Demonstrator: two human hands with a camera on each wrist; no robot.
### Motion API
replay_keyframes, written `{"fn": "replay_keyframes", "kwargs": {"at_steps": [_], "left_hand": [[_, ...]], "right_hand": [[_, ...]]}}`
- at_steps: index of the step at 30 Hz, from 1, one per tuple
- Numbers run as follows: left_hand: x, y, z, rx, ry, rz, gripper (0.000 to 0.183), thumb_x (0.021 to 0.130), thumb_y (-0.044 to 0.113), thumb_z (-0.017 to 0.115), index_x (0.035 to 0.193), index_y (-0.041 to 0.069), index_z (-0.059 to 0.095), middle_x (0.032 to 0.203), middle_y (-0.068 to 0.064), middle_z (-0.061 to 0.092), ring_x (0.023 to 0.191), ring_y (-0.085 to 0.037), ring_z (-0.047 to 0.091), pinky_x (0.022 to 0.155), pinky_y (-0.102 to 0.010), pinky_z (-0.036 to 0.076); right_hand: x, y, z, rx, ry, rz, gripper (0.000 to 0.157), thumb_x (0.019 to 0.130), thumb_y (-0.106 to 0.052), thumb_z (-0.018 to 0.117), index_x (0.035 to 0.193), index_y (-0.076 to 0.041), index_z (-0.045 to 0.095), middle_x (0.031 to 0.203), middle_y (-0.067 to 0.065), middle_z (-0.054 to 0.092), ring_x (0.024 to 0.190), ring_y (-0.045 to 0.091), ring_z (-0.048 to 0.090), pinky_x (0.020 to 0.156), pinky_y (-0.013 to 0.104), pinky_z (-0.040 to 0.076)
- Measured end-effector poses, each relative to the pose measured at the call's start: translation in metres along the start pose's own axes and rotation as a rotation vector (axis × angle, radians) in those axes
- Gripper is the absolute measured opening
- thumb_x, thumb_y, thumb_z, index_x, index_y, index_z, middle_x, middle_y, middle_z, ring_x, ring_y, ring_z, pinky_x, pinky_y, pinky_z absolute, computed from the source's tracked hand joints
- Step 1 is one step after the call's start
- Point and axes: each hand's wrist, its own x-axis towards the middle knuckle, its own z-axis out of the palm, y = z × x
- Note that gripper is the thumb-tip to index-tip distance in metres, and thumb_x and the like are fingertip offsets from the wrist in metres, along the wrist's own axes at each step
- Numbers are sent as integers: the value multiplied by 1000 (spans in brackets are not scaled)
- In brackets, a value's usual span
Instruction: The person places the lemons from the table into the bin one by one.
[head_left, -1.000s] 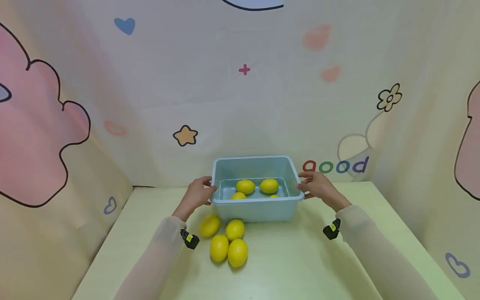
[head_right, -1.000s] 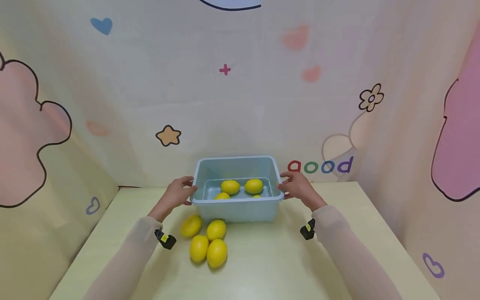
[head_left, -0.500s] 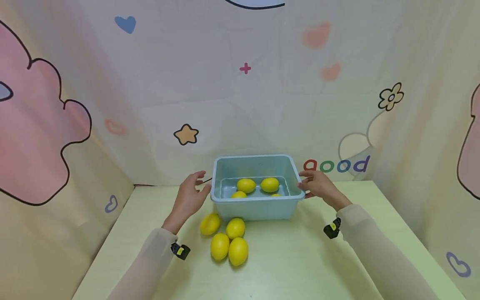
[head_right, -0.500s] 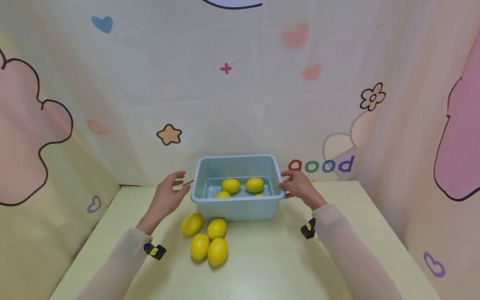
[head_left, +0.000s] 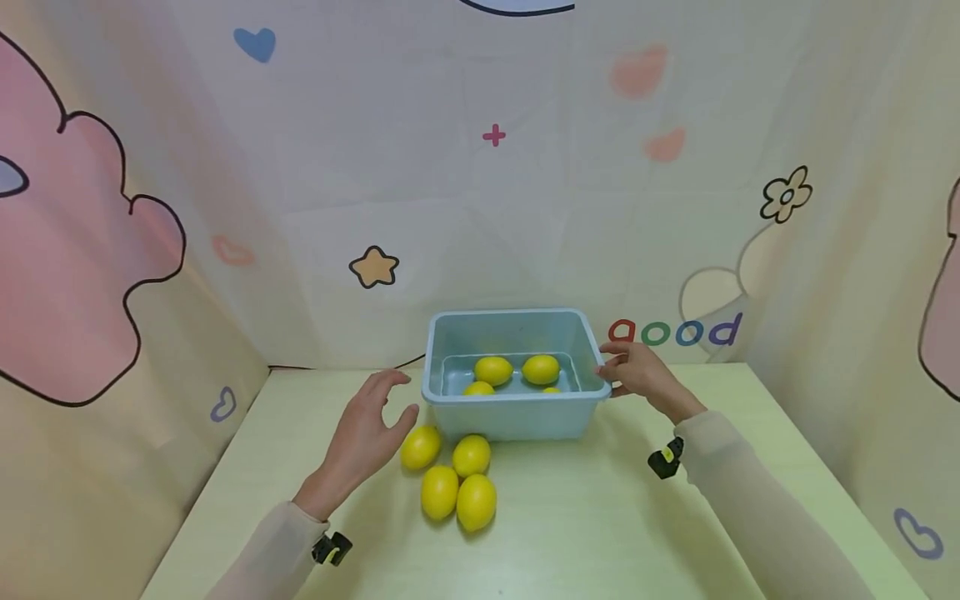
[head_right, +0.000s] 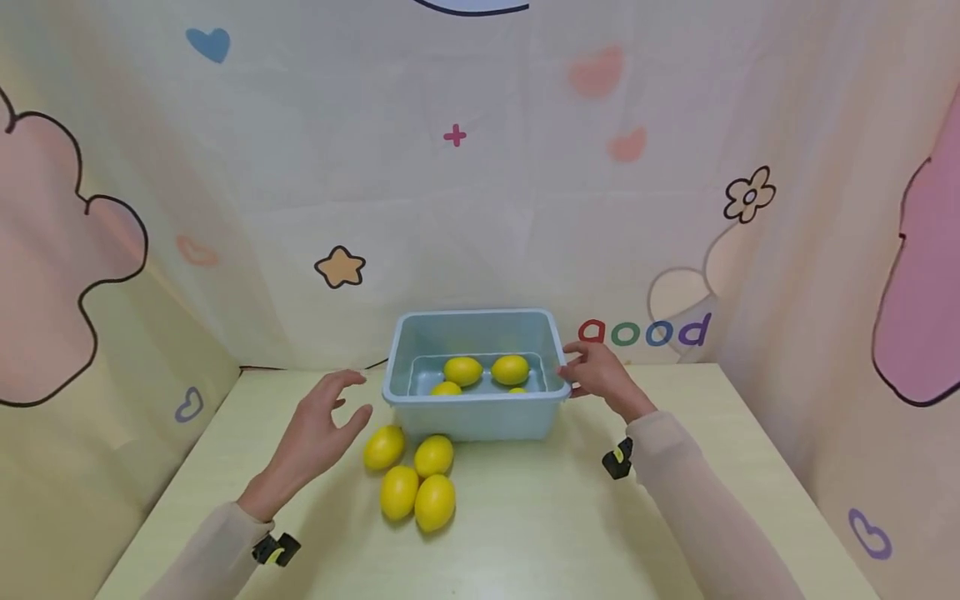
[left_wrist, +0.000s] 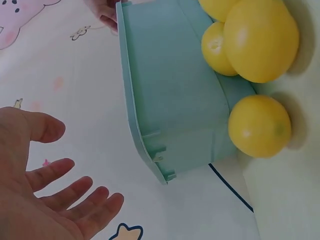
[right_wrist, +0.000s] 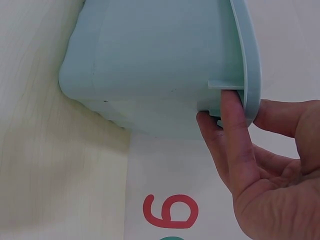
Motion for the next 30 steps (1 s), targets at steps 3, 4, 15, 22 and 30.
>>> {"fn": "replay_keyframes", "kwargs": {"at_steps": [3, 4, 15, 22, 30], "left_hand": [[-10, 0, 2, 40, -17, -3, 40, 91, 27, 67, 127, 11, 59, 136, -6, 55, 122, -30, 57, 100, -50, 51], [-13, 0, 3, 52, -28, -6, 40, 91, 28, 67, 127, 12, 59, 136, -5, 55, 123, -30, 57, 100, -49, 52], [-32, -6, 20, 144, -158, 14, 44, 88, 35, 69, 126, 15, 61, 136, -2, 56, 124, -27, 56, 95, -50, 54], [-35, -27, 34, 201, -253, 16, 50, 89, 36, 69, 133, 16, 58, 140, -5, 54, 127, -28, 54, 99, -51, 52], [-25, -41, 40, 225, -326, 61, 50, 89, 35, 70, 134, 16, 58, 140, -7, 54, 127, -29, 54, 102, -50, 50]], "right_hand": [[0, 1, 2, 1, 2, 6, 58, 94, -14, 64, 145, 1, 40, 120, 23, 57, 92, 25, 67, 79, 38, 62], [0, 1, 2, 0, 3, 8, 57, 94, -14, 64, 144, 1, 41, 119, 23, 57, 92, 25, 67, 78, 37, 62], [2, 4, 1, 4, 0, -4, 57, 95, -12, 63, 145, 1, 40, 121, 24, 56, 93, 26, 67, 82, 41, 61], [0, 2, 1, 14, -5, 2, 57, 95, -13, 64, 145, 1, 40, 120, 23, 56, 93, 26, 67, 84, 42, 60], [0, 2, 0, 9, 5, -1, 56, 95, -13, 63, 145, 0, 40, 123, 24, 55, 95, 27, 66, 86, 44, 59]]}}
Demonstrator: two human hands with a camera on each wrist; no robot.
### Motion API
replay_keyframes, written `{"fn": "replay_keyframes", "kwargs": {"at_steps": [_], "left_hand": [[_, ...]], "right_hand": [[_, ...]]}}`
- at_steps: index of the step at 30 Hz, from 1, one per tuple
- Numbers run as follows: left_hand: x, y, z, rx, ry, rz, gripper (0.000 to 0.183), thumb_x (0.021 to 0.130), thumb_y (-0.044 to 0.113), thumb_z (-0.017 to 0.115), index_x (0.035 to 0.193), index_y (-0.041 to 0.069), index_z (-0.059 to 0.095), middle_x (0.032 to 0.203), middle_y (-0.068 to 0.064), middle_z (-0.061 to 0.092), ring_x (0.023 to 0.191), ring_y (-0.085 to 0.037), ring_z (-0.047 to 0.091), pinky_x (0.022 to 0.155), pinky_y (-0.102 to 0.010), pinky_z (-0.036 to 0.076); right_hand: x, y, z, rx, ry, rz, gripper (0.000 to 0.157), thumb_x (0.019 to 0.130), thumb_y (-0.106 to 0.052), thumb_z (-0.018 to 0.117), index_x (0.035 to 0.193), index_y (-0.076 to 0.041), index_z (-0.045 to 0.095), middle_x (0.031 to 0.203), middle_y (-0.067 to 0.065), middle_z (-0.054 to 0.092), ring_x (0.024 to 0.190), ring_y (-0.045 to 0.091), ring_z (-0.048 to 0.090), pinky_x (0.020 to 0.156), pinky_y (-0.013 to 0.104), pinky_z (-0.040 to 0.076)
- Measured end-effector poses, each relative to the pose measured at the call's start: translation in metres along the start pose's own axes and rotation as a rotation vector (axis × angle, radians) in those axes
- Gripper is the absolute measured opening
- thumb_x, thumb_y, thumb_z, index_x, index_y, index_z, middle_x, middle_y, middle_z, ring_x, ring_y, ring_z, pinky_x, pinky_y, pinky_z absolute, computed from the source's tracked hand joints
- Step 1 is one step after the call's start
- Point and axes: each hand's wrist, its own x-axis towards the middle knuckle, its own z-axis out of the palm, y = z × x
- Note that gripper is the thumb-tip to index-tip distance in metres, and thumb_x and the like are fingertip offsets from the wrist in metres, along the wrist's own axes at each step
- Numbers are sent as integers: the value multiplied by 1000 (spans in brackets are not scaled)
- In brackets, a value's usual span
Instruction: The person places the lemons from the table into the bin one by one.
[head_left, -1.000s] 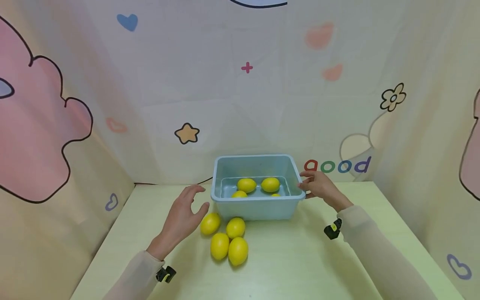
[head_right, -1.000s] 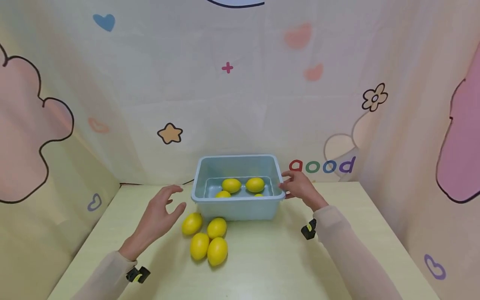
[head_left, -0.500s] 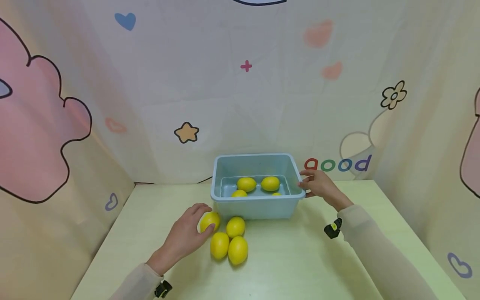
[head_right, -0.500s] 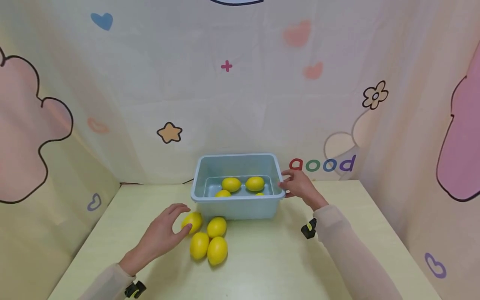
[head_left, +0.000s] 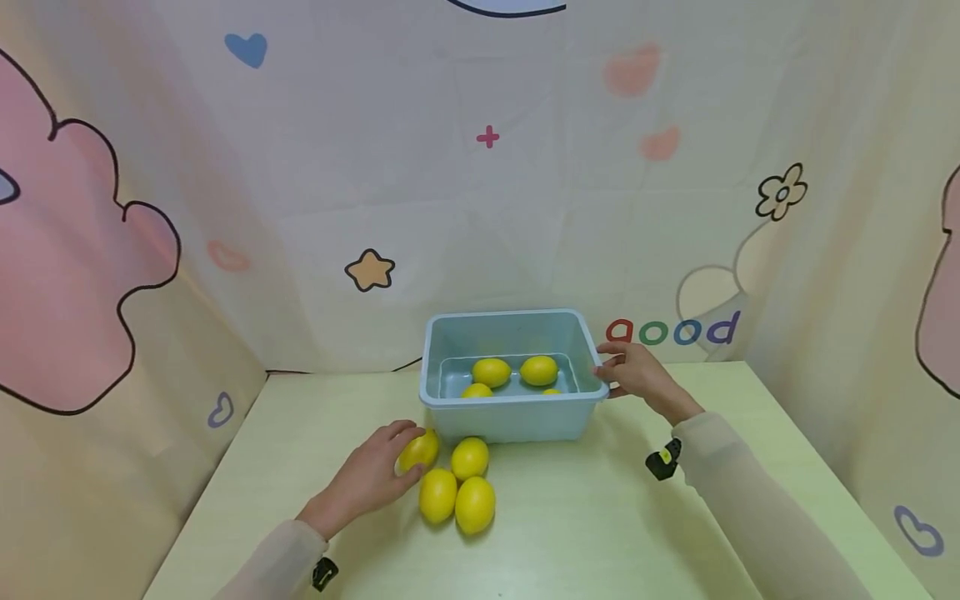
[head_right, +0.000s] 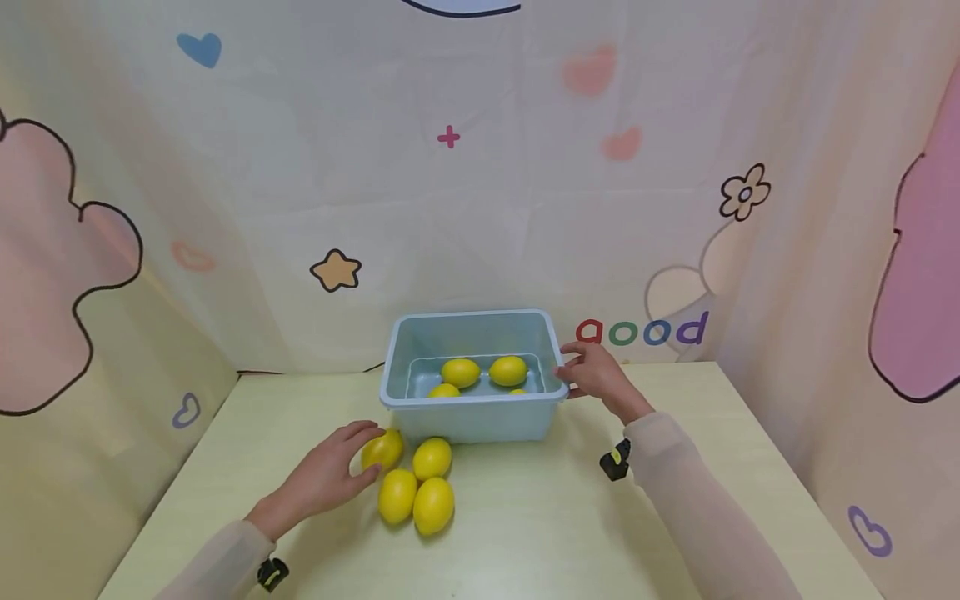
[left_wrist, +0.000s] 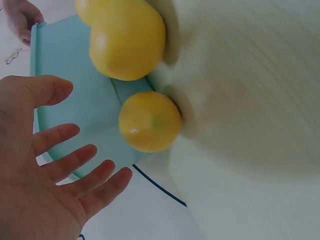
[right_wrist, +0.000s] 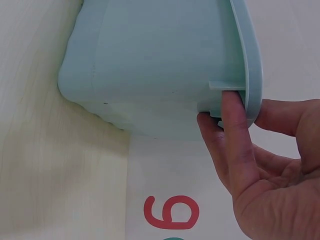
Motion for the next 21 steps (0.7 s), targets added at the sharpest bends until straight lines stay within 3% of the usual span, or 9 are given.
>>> {"fn": "replay_keyframes", "kwargs": {"at_steps": [12, 21], "left_hand": [[17, -21, 21, -12, -118, 9, 54, 90, 35, 69, 139, 17, 55, 149, -9, 47, 136, -33, 46, 111, -53, 42], [27, -26, 29, -4, -111, 36, 52, 89, 32, 70, 137, 15, 57, 134, -6, 53, 118, -26, 55, 104, -46, 49]], "right_hand": [[3, 2, 1, 6, -6, -9, 56, 95, -13, 64, 144, -1, 41, 119, 22, 57, 90, 24, 67, 81, 39, 61], [4, 5, 0, 15, -2, -22, 56, 94, -13, 64, 143, 0, 41, 117, 22, 57, 89, 23, 66, 80, 39, 61]]}}
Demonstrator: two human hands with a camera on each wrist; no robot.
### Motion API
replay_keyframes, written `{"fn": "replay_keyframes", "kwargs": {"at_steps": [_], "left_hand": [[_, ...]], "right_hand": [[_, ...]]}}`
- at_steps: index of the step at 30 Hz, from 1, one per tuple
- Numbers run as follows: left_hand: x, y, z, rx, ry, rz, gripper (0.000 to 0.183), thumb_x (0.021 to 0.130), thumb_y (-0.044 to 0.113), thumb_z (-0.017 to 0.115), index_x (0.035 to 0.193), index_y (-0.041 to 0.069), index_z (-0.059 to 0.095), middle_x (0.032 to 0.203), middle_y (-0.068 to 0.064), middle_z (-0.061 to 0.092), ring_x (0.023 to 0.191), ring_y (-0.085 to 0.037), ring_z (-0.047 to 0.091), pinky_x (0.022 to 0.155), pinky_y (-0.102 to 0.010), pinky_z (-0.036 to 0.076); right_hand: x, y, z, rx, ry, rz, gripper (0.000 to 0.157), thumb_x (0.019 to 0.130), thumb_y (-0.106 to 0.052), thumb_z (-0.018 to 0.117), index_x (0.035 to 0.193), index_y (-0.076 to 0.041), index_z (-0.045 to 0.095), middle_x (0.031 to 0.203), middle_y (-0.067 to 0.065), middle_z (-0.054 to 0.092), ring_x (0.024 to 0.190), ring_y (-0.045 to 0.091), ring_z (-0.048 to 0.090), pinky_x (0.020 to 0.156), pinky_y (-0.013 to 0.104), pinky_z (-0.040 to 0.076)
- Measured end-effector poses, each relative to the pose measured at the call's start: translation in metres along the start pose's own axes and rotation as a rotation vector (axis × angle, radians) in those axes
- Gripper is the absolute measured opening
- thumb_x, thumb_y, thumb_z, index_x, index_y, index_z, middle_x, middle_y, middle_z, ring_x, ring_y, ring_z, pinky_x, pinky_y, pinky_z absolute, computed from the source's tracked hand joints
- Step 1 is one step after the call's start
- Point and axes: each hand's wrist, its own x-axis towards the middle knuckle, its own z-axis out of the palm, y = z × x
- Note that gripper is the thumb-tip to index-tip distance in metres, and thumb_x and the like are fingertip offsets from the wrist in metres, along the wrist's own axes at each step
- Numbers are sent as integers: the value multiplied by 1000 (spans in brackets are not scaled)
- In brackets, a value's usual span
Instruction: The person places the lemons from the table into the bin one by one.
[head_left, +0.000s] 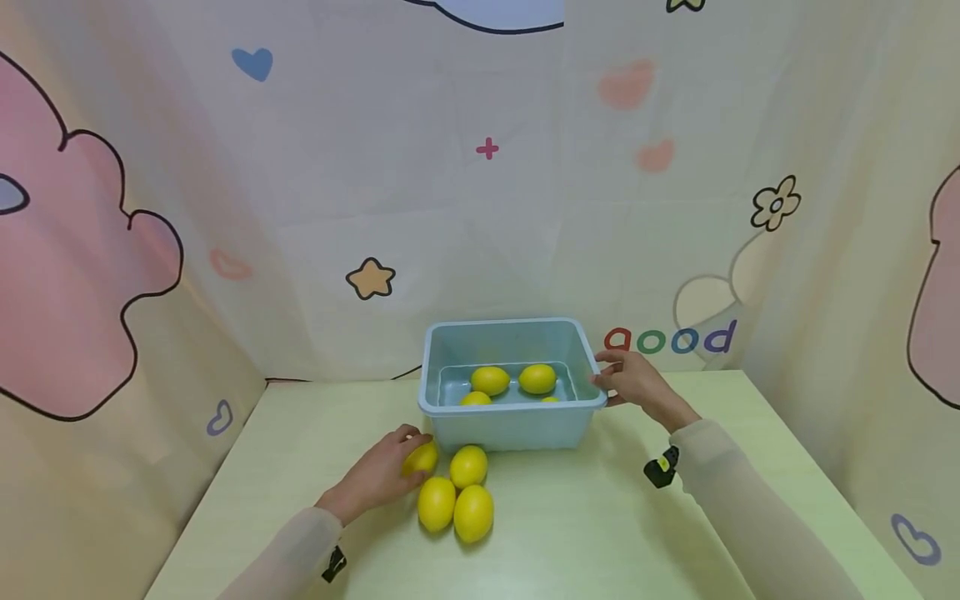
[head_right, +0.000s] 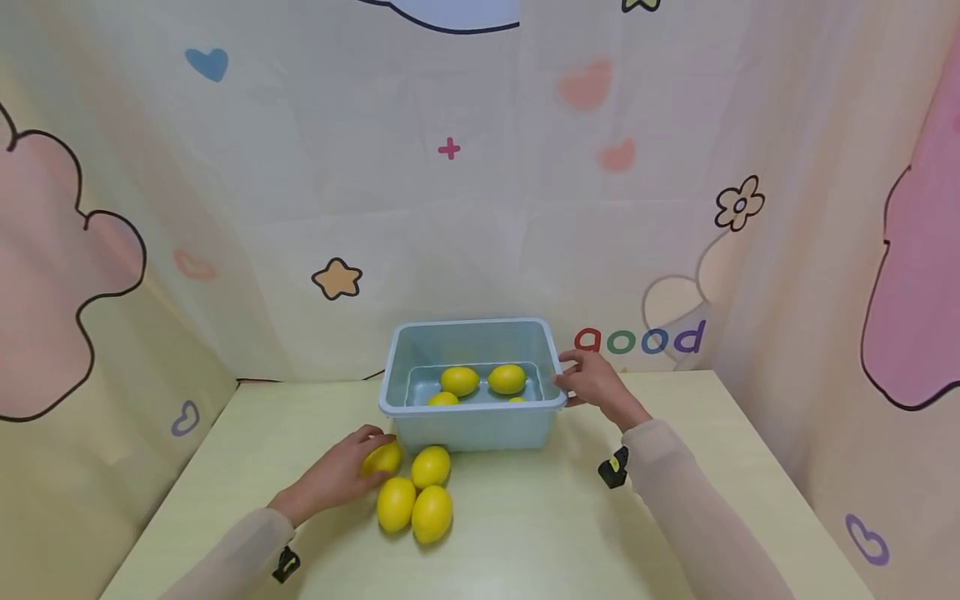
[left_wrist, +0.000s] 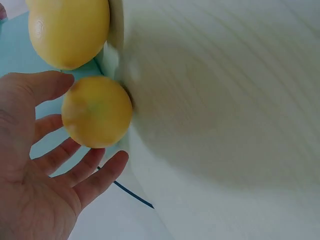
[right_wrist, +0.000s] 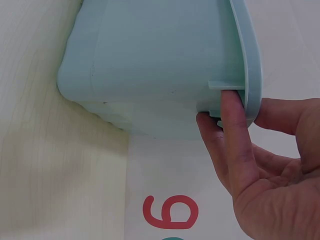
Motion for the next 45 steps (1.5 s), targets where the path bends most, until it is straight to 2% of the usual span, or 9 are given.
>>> {"fn": "replay_keyframes", "kwargs": {"at_steps": [3, 11, 16, 22, 25, 28, 32, 38, 45], "left_hand": [[0, 0, 1, -24, -10, 7, 51, 90, 30, 70, 136, 13, 57, 133, -7, 52, 115, -26, 54, 102, -45, 50], [1, -3, 7, -73, -84, -41, 49, 92, 26, 66, 137, 12, 53, 142, -10, 50, 126, -31, 54, 108, -50, 45], [3, -4, 8, -79, -90, -43, 49, 90, 22, 66, 137, 13, 54, 140, -10, 50, 124, -30, 53, 108, -50, 46], [5, -5, 12, -37, -85, -24, 49, 89, 19, 67, 136, 13, 54, 137, -11, 51, 120, -30, 53, 105, -49, 48], [6, -4, 14, -13, -72, -24, 47, 88, 20, 70, 131, 13, 54, 130, -10, 55, 110, -28, 55, 98, -48, 52], [8, -4, 16, 41, -45, -25, 43, 87, 24, 72, 125, 15, 56, 114, -6, 58, 94, -23, 55, 82, -42, 55], [10, -5, 17, 111, -8, -21, 35, 83, 26, 72, 114, 14, 60, 90, -2, 57, 74, -18, 50, 62, -35, 48], [11, -5, 15, 99, -20, -65, 25, 77, 27, 71, 99, 14, 67, 76, 1, 53, 64, -17, 47, 59, -32, 44], [6, -5, 12, 71, -19, -96, 29, 78, 30, 72, 101, 14, 67, 78, 1, 54, 63, -17, 48, 58, -32, 43]], "right_hand": [[-1, -1, 0, 6, -1, -13, 56, 94, -13, 64, 143, 2, 41, 116, 22, 58, 88, 22, 66, 78, 39, 62], [-5, 3, 6, 23, -18, 6, 56, 94, -12, 64, 143, 2, 40, 116, 22, 58, 89, 24, 67, 78, 39, 62], [-4, 4, 6, 19, -6, 3, 55, 94, -12, 63, 143, 1, 41, 117, 22, 58, 88, 23, 67, 76, 37, 62], [-2, 4, 4, 14, -7, -4, 54, 94, -11, 63, 142, 1, 41, 117, 23, 58, 87, 23, 67, 77, 39, 62], [-2, 5, 4, 20, -11, 2, 54, 94, -11, 63, 142, 1, 41, 118, 23, 58, 86, 22, 67, 77, 38, 62], [-2, 5, 4, 25, -17, 2, 55, 94, -11, 63, 143, 1, 41, 118, 23, 57, 87, 22, 67, 76, 37, 62], [-3, 2, 4, 26, -15, -6, 56, 94, -11, 63, 143, 2, 40, 119, 24, 57, 89, 24, 67, 77, 38, 62], [-3, 0, 2, 34, -20, 3, 57, 94, -12, 64, 144, 2, 39, 122, 25, 56, 93, 26, 67, 80, 40, 61], [-2, 2, -1, 34, -24, -8, 56, 95, -12, 62, 144, 1, 39, 123, 25, 55, 96, 30, 67, 79, 39, 62]]}}
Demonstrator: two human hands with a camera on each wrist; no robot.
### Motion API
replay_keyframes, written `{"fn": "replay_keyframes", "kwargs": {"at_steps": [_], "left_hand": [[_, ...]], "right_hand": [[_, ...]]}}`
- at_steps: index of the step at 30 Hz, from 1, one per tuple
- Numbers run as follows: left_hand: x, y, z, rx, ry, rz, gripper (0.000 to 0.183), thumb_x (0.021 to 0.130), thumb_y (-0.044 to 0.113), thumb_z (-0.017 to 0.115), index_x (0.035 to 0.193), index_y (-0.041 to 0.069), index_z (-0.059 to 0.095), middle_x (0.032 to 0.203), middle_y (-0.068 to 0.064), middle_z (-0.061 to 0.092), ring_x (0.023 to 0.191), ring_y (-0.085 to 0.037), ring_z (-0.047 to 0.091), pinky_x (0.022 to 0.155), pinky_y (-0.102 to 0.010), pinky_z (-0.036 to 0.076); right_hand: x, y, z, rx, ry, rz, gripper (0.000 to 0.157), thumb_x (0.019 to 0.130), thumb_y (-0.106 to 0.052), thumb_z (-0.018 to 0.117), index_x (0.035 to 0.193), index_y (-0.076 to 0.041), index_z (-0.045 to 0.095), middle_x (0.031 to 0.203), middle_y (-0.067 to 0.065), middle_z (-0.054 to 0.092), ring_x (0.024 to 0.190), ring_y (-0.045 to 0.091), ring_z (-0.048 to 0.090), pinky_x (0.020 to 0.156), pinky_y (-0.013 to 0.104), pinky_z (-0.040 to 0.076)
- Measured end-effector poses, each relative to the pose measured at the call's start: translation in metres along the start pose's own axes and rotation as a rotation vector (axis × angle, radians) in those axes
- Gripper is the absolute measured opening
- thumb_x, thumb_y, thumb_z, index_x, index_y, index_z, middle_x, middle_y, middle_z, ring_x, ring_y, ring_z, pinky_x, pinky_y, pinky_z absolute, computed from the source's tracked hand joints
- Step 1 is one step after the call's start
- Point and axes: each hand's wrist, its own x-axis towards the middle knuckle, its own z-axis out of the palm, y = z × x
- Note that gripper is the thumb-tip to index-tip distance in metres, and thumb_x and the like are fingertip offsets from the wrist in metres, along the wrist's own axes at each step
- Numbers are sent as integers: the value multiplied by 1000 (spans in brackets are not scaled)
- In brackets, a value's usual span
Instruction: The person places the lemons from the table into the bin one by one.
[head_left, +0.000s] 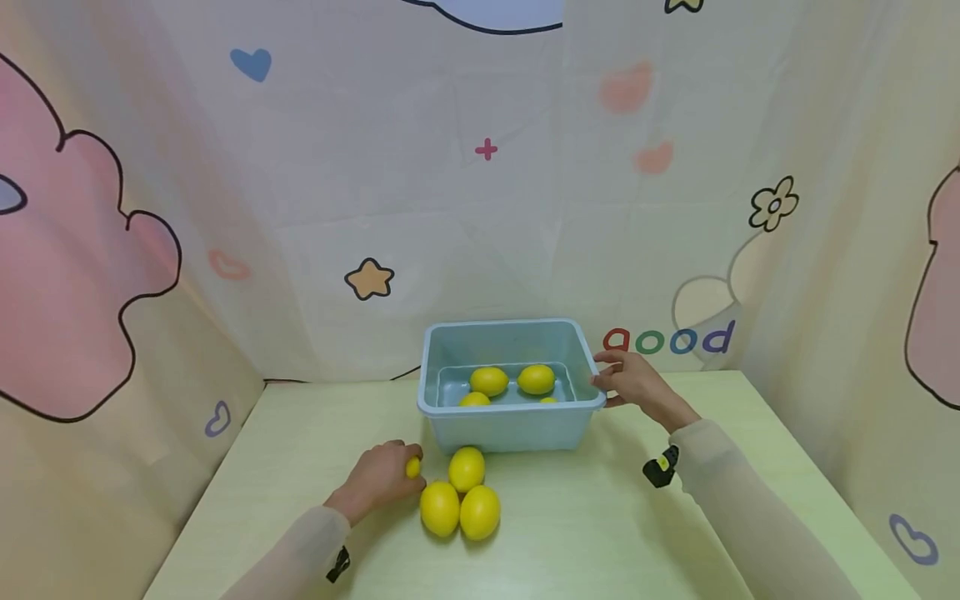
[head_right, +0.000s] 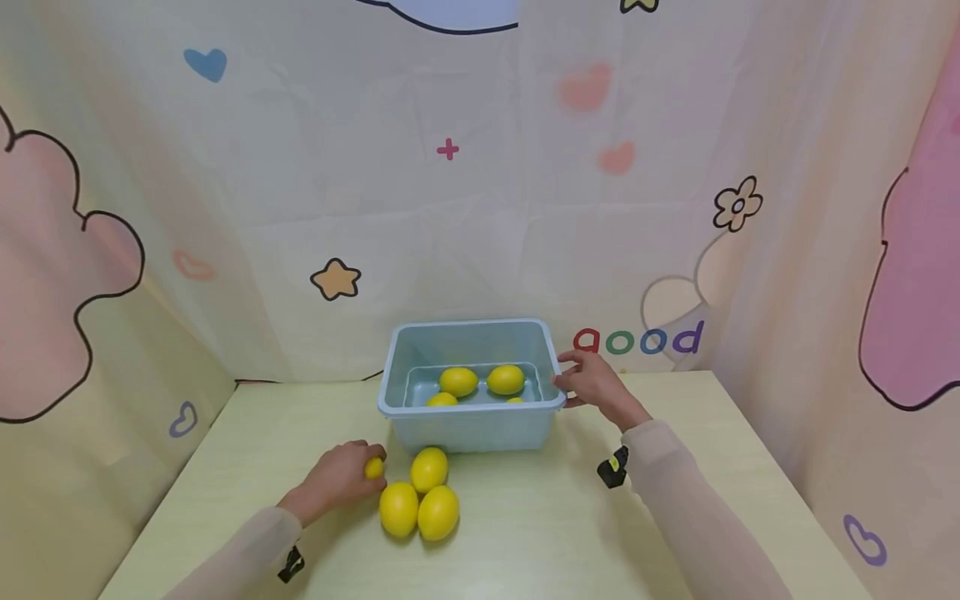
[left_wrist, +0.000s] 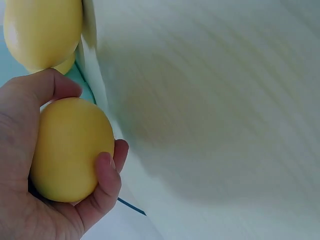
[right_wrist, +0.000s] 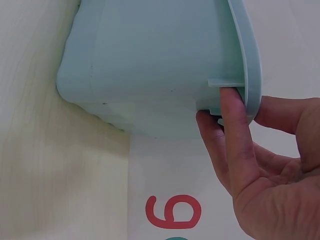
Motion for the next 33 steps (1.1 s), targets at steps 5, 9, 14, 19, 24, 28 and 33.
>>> {"fn": "replay_keyframes", "kwargs": {"at_steps": [5, 9, 14, 19, 24, 28, 33], "left_hand": [[-5, -1, -5, 7, 24, -11, 31, 78, 30, 71, 104, 15, 68, 81, 2, 57, 64, -16, 49, 58, -33, 44], [-6, 0, -10, -8, 50, -17, 32, 78, 30, 69, 106, 15, 68, 83, 2, 59, 65, -15, 50, 59, -32, 45], [-7, 1, -16, -28, 53, -20, 34, 78, 31, 69, 108, 16, 69, 86, 1, 61, 66, -15, 50, 60, -31, 46], [-10, 5, -25, -19, 83, -17, 33, 79, 31, 69, 109, 16, 69, 88, 2, 62, 67, -15, 51, 60, -30, 45], [-15, 9, -41, -49, 134, -22, 31, 79, 30, 70, 107, 16, 69, 86, 3, 62, 65, -14, 50, 58, -27, 43], [-19, 12, -54, -47, 170, -17, 29, 79, 29, 69, 106, 18, 69, 86, 3, 61, 63, -13, 48, 55, -25, 40], [-21, 20, -76, -47, 223, 22, 29, 80, 29, 68, 107, 20, 69, 90, 3, 63, 63, -11, 48, 55, -23, 40]], "right_hand": [[0, -3, 1, -2, -4, 9, 56, 95, -13, 63, 144, 1, 39, 123, 25, 55, 94, 27, 67, 82, 41, 61], [1, -6, 1, -6, 6, 3, 55, 94, -12, 63, 143, 1, 40, 121, 24, 56, 91, 25, 68, 80, 40, 61], [2, -7, 1, -18, 11, 0, 55, 94, -12, 64, 143, 1, 41, 121, 24, 57, 90, 24, 68, 78, 38, 62], [1, -5, -1, -27, 13, -6, 55, 94, -11, 63, 143, 2, 41, 121, 25, 57, 90, 24, 68, 78, 38, 62], [0, -2, -1, -21, 17, 3, 55, 94, -12, 63, 143, 1, 41, 122, 25, 57, 90, 25, 68, 78, 38, 62], [0, -1, -1, -20, 14, -5, 55, 94, -13, 63, 143, 1, 41, 123, 25, 56, 89, 24, 68, 79, 39, 62], [0, -2, -1, -25, 16, -6, 55, 94, -12, 63, 143, 1, 41, 123, 26, 57, 89, 25, 68, 78, 39, 62]]}}
